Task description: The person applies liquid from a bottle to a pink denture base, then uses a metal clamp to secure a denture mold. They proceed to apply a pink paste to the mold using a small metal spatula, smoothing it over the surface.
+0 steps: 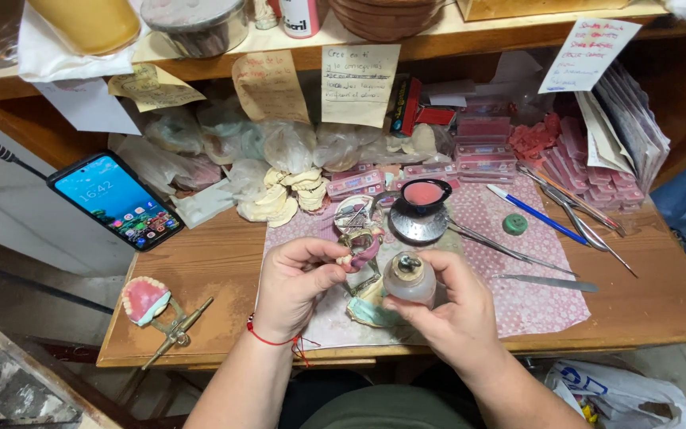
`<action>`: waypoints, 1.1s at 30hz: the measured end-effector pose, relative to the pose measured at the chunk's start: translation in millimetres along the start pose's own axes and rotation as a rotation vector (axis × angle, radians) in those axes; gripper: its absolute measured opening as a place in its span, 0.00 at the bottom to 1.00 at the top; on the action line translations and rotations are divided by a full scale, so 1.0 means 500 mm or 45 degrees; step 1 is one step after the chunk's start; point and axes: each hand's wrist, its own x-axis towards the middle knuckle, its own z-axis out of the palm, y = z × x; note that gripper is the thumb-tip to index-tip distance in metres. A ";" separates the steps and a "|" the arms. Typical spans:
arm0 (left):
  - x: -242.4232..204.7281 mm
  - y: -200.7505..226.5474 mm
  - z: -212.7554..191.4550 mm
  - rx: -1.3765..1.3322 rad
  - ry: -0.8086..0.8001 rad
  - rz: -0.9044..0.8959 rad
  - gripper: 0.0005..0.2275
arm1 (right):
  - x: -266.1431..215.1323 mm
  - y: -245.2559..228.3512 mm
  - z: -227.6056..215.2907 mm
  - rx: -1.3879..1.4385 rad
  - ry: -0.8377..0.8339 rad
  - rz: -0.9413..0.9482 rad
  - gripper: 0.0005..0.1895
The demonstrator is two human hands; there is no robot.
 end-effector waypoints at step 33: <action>-0.011 0.040 0.036 0.550 -0.061 0.212 0.08 | -0.016 0.403 -0.518 -0.045 0.604 0.266 0.23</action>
